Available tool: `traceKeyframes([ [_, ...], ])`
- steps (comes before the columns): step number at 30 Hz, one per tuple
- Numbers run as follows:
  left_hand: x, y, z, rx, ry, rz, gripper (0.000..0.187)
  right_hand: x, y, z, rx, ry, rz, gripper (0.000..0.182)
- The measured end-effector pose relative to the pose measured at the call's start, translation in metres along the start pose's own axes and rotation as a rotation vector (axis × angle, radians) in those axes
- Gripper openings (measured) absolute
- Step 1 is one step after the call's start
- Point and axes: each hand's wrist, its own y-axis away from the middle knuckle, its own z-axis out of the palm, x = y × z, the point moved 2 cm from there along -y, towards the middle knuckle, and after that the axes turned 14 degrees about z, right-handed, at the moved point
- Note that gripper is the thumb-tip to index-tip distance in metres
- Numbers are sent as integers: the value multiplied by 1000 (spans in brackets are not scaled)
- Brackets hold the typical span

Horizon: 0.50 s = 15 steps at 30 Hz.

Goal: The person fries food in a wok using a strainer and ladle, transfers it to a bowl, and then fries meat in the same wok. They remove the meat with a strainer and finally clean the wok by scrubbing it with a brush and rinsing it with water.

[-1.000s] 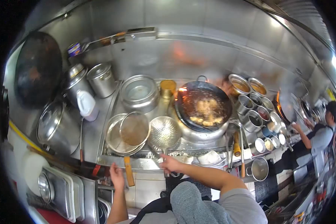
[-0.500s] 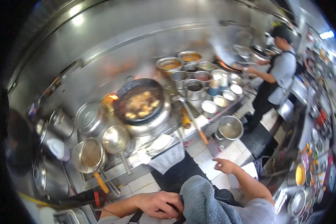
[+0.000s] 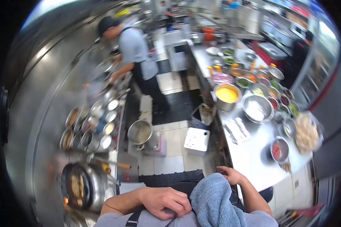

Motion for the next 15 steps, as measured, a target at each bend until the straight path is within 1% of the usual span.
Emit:
traceKeyframes([
  [1, -9, -9, -4, -57, 44, 18, 19, 9, 20, -1, 42, -57, 86, 56],
  [2, -18, -16, -8, -111, 78, 27, 17, 31, 29, 1, 57, -153, 113, 57],
  [4, -34, -26, -13, -203, 141, 53, 17, 35, 67, 7, 138, -197, 137, 57],
  [7, -51, -33, -16, -261, 184, 98, 19, 46, 107, 26, 216, -264, 190, 57],
  [9, -58, -35, -15, -170, 197, 136, 20, 65, 123, 50, 274, -270, 289, 57],
  [10, -60, -33, -11, -198, 229, 156, 20, 68, 133, 61, 314, -221, 288, 57],
  [12, -64, -26, -6, -93, 141, 132, 20, 91, 144, 91, 344, -207, 345, 57],
  [13, -68, -19, -1, -112, 165, 158, 20, 95, 151, 102, 342, -176, 373, 57],
  [14, -77, -9, 5, -105, 162, 156, 19, 100, 161, 114, 341, -166, 473, 59],
  [15, -83, -2, 9, -96, 162, 150, 19, 106, 170, 127, 362, -181, 499, 59],
])
